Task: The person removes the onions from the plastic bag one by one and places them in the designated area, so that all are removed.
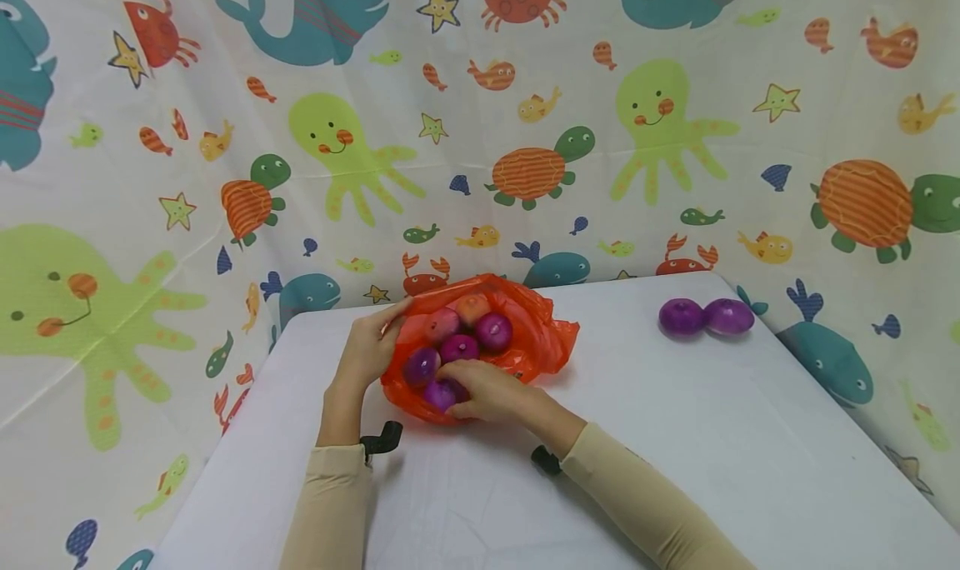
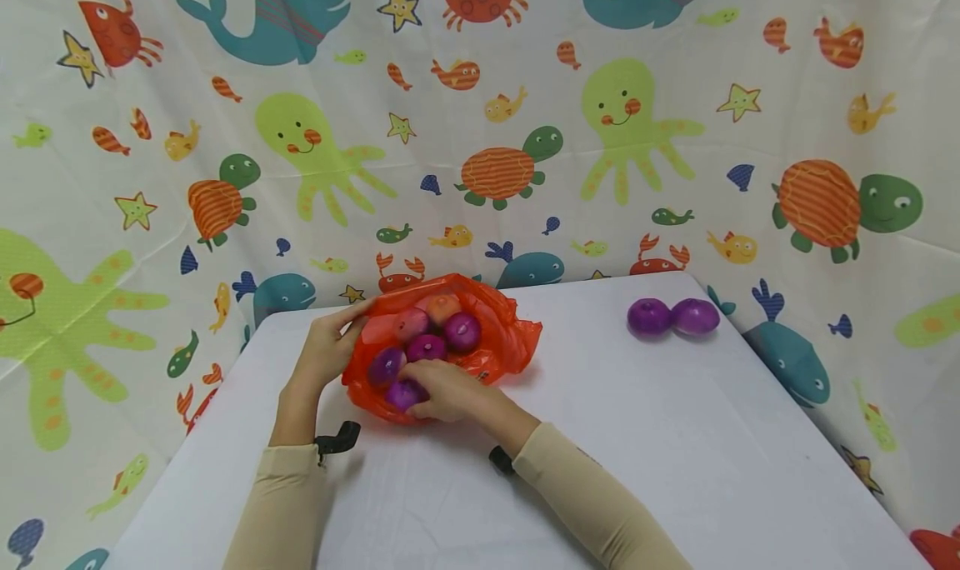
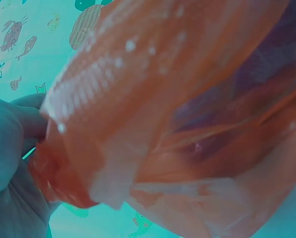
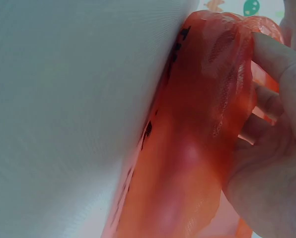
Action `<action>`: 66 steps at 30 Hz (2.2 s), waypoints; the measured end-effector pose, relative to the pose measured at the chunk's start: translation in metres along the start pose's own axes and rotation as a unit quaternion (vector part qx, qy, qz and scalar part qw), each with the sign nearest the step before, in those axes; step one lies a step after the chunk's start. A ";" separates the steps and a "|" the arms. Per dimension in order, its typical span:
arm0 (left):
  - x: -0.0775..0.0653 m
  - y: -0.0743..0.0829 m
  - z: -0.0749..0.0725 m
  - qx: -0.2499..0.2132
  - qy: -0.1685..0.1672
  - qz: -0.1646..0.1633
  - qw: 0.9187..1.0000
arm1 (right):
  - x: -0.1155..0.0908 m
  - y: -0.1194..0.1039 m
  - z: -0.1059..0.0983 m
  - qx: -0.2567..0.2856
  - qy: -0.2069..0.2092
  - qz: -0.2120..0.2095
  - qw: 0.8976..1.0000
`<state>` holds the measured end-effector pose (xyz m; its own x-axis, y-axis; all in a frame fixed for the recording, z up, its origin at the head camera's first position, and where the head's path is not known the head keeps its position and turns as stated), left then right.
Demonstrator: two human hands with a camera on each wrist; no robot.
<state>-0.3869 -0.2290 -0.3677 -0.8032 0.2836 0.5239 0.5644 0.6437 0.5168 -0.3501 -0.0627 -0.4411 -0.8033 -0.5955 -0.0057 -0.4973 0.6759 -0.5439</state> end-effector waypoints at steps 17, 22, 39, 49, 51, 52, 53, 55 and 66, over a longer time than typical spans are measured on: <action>-0.001 -0.001 -0.002 -0.015 0.003 -0.018 1.000 | -0.003 0.005 -0.014 -0.008 0.046 0.008 0.999; -0.001 -0.001 -0.002 -0.015 0.005 -0.020 1.000 | -0.003 0.007 -0.024 -0.004 0.074 0.005 0.997; -0.002 -0.002 -0.003 -0.014 0.002 -0.018 1.000 | -0.032 0.012 -0.098 0.053 0.204 -0.001 0.978; -0.002 -0.004 -0.003 -0.018 0.007 -0.019 1.000 | -0.045 0.023 -0.124 0.044 0.259 -0.010 0.965; -0.002 -0.004 -0.003 -0.020 0.006 -0.018 1.000 | -0.048 0.026 -0.130 0.042 0.272 -0.012 0.961; -0.002 -0.004 -0.002 -0.020 0.006 -0.018 1.000 | -0.050 0.027 -0.133 0.042 0.277 -0.011 0.960; -0.002 -0.004 -0.002 -0.020 0.004 -0.018 1.000 | -0.052 0.029 -0.136 0.044 0.282 -0.010 0.958; -0.002 -0.004 -0.002 -0.020 0.002 -0.020 1.000 | -0.055 0.033 -0.142 0.046 0.291 -0.012 0.956; -0.002 -0.004 -0.001 -0.025 0.002 -0.028 0.999 | -0.064 0.049 -0.162 0.054 0.316 -0.006 0.947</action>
<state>-0.3874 -0.2334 -0.3704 -0.8329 0.2458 0.4958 0.5277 0.6227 0.5777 -0.3766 0.0790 -0.3312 -0.8500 -0.2010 0.4869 -0.4993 0.6018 -0.6233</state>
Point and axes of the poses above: each hand's wrist, its own x-axis towards the middle knuckle, its own z-axis out of the palm, y = z × x, the point moved 9 cm from there along x, towards the middle knuckle, and after that the axes turned 13 degrees about z, right-handed, at the moved point
